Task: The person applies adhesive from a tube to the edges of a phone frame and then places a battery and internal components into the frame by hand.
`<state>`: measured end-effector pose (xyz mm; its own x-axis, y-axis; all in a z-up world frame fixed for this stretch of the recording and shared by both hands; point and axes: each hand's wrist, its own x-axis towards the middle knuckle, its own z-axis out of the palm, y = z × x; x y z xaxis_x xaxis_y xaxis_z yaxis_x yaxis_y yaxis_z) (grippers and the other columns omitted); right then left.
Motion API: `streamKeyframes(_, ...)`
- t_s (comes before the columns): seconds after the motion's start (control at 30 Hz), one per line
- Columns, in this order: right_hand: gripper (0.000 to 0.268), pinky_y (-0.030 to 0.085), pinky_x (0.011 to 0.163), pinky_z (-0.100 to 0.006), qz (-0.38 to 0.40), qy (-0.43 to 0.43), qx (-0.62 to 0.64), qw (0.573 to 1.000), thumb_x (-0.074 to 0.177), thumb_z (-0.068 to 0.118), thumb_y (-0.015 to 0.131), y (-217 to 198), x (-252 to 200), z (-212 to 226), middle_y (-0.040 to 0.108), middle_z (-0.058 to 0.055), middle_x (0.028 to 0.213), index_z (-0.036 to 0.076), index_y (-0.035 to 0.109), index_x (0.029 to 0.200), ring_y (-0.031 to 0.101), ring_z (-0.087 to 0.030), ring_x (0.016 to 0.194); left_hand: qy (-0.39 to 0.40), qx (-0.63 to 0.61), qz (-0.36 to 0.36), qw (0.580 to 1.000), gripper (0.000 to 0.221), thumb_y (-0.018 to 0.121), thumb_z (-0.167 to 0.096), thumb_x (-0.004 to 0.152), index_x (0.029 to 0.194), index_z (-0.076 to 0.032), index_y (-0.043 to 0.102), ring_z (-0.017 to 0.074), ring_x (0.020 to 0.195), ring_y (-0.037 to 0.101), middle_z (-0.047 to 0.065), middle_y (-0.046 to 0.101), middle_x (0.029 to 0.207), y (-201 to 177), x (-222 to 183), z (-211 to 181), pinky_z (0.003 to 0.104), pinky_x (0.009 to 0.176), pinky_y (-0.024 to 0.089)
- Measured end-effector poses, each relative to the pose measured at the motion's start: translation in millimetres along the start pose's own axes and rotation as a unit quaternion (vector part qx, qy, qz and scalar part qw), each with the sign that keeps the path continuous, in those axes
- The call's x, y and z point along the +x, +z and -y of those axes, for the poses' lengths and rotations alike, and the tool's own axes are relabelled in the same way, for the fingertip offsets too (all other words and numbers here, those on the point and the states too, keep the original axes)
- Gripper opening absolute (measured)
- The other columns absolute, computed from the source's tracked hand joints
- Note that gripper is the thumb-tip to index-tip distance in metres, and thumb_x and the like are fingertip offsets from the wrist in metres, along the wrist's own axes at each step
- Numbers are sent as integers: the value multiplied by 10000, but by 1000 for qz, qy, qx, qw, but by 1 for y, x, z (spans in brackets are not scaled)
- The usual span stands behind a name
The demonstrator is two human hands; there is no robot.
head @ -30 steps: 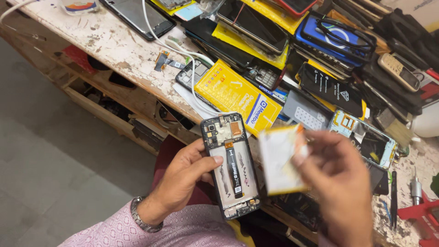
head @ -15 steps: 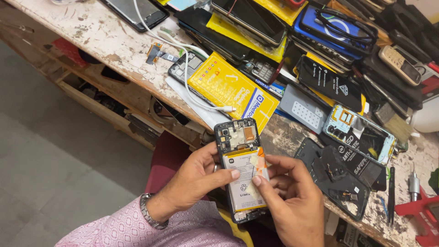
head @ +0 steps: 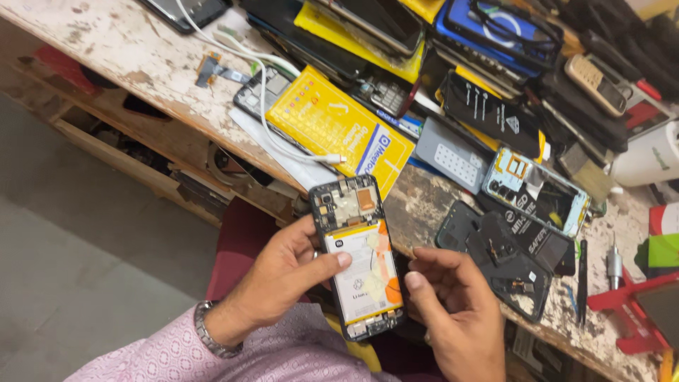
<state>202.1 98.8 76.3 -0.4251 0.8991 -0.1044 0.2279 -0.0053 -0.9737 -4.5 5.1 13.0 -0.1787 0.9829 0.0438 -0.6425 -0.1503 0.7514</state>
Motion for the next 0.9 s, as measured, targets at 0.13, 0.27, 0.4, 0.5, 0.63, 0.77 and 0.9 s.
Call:
streamKeyframes(0.13, 320, 558, 802, -272, 28, 75, -1, 997, 935, 85, 632, -13, -7, -4, 745, -83, 1064, 16, 668, 1245, 661, -116, 899, -11, -10, -16, 1000, 437, 660, -22, 952, 1377, 17, 569, 149, 1078, 695, 109, 714, 1236, -1, 1, -2, 326, 926, 584)
streamKeyframes(0.27, 345, 515, 840, -270, 57, 95, 1, 994, 979, 115, 615, -20, -13, -5, 741, -103, 1064, -11, 685, 1292, 625, -115, 910, -43, -14, -38, 998, 425, 667, -47, 938, 1351, 11, 583, 152, 969, 723, 117, 733, 1162, 1, 2, -6, 310, 778, 608)
streamKeyframes(0.4, 357, 540, 862, -274, 76, 95, 35, 992, 938, 97, 621, -21, -14, -2, 743, -88, 1062, -18, 660, 1274, 677, -116, 962, -51, -23, -41, 998, 430, 662, -52, 936, 1355, -5, 576, 145, 982, 729, 107, 729, 1171, 7, 3, -10, 296, 797, 618)
streamKeyframes(0.5, 381, 521, 822, -280, 82, 95, 39, 991, 917, 73, 661, -23, -13, -2, 746, -102, 1056, -30, 660, 1283, 659, -126, 923, -51, -12, -40, 998, 421, 658, -59, 938, 1348, 1, 584, 153, 958, 733, 114, 737, 1157, 7, 4, -11, 303, 747, 621)
streamKeyframes(0.63, 360, 525, 841, -278, 76, 89, 24, 993, 944, 84, 635, -23, -13, -4, 747, -110, 1062, -37, 671, 1282, 658, -125, 925, -52, -10, -46, 997, 424, 660, -65, 933, 1345, -5, 582, 151, 959, 729, 110, 738, 1150, 7, 3, -11, 300, 754, 622)
streamKeyframes(0.77, 362, 533, 836, -286, 76, 94, 36, 992, 944, 83, 620, -24, -14, -5, 760, -126, 1065, -40, 668, 1281, 671, -136, 922, -46, 4, -54, 997, 425, 666, -66, 939, 1352, -3, 586, 143, 956, 716, 116, 735, 1147, 7, 2, -10, 294, 763, 604)
streamKeyframes(0.9, 365, 547, 843, -306, 91, 78, 41, 992, 944, 68, 603, -25, -16, -5, 752, -145, 1079, -67, 659, 1279, 688, -159, 957, -25, 6, -51, 998, 408, 651, -53, 946, 1344, 8, 585, 149, 988, 720, 123, 737, 1164, 10, 0, -10, 313, 822, 608)
